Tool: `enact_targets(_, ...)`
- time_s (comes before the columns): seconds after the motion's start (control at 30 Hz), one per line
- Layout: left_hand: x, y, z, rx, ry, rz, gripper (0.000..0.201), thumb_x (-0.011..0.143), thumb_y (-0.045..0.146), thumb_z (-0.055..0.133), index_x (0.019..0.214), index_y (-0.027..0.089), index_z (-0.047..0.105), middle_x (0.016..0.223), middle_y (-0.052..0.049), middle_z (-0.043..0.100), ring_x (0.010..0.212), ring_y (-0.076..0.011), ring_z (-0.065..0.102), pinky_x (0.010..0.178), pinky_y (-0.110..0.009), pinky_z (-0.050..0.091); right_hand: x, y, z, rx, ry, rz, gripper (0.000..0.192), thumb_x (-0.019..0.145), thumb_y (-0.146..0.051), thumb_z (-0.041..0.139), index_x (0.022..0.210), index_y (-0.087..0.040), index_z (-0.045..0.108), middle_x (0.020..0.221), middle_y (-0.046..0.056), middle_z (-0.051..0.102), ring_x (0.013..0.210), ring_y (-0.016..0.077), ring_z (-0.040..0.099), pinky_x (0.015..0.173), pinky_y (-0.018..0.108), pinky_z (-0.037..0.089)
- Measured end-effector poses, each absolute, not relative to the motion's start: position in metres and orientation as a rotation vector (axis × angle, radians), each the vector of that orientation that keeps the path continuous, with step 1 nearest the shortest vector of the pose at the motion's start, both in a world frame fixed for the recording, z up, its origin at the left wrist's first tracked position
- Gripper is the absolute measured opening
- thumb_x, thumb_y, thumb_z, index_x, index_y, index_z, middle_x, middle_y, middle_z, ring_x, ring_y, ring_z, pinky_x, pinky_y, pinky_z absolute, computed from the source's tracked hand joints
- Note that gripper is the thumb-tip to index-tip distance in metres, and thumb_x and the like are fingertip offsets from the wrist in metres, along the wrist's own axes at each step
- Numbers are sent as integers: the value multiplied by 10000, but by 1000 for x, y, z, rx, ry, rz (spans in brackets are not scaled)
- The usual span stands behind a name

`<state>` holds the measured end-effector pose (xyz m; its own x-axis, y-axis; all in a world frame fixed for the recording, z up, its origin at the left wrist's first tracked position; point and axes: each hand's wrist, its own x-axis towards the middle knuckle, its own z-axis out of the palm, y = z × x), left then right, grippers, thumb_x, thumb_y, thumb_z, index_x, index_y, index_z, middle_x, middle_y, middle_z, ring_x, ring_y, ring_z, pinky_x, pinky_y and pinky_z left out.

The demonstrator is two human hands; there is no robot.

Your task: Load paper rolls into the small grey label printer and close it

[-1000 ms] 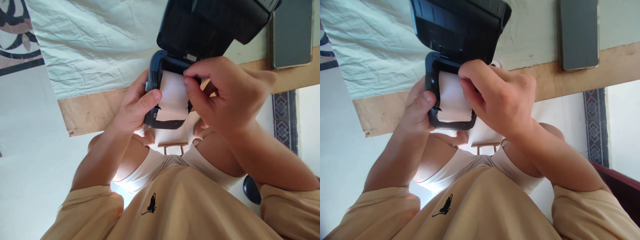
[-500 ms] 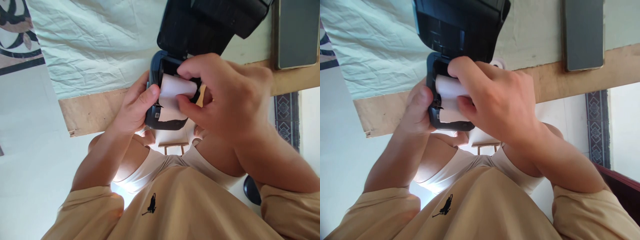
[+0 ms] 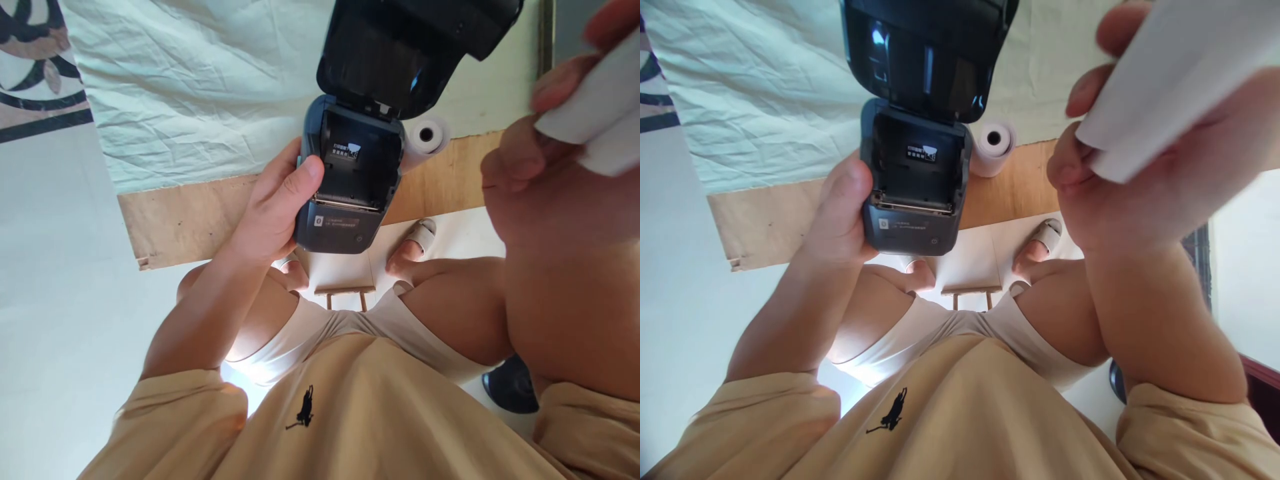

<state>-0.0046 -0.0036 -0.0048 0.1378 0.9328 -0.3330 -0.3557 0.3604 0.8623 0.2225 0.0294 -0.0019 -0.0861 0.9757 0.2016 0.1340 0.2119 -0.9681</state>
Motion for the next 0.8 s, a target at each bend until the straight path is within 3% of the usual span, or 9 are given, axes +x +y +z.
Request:
enact_targets(0.07,-7,-3,-9,826,968,1070,388,796,536,545,978,206,640,824,-68,681,957,-240,651,558,-273,494,222,34,-8,-1144,-1145,1201,335,663,-459,569,889,-211,570,828,20,529,620,63,500,392,193,256)
enact_targets(0.13,-9,-2,-12,835,948,1067,388,787,542,568,973,211,645,809,-58,684,1012,-247,639,592,-277,510,216,36,-14,-1222,-978,1146,268,598,-372,589,776,-203,483,623,-15,408,501,42,403,376,192,236)
enact_targets(0.23,-11,-2,-11,799,916,1029,365,797,502,583,971,188,649,820,-62,691,1067,-245,625,751,-300,555,208,35,-20,-1218,-1016,971,257,600,-319,590,740,-191,417,566,-41,368,442,26,365,356,176,268)
enact_targets(0.3,-11,-2,-9,763,922,1030,344,815,472,570,997,188,640,842,-63,691,1057,-229,632,768,-289,554,208,36,-22,-1267,-1159,834,252,620,-313,594,724,-190,401,556,-46,354,397,30,342,341,199,290)
enact_targets(0.37,-10,-2,-8,753,938,1035,333,822,467,556,1001,197,634,841,-61,686,1022,-217,645,690,-264,544,213,39,-23,-1341,-1340,681,249,639,-315,607,719,-183,411,590,-27,390,432,48,393,400,231,349)
enact_targets(0.43,-8,-2,-8,769,960,1046,325,820,471,548,966,195,638,830,-58,676,989,-217,654,636,-252,532,220,42,-24,-1454,-1525,452,258,639,-324,640,732,-162,461,688,18,490,586,66,480,572,243,414)
enact_targets(0.53,-6,-2,-10,778,952,1068,321,822,470,531,999,221,628,901,-62,677,999,-223,646,670,-276,545,230,47,-30,-1601,-1755,197,328,662,-383,649,871,-150,553,894,66,583,780,88,498,705,232,414)
enact_targets(0.73,-9,-1,-12,831,949,1048,372,799,517,557,962,193,638,917,-90,679,1008,-258,639,589,-271,501,235,50,-41,-1675,-1895,226,521,676,-299,643,1175,-234,509,1034,18,609,820,79,537,737,217,428)
enact_targets(0.8,-11,-1,-10,840,962,1046,366,816,508,536,952,184,639,936,-90,678,997,-254,641,536,-253,463,232,46,-34,-1670,-1900,181,556,684,-278,629,1219,-210,489,1091,35,607,931,117,574,818,249,439)
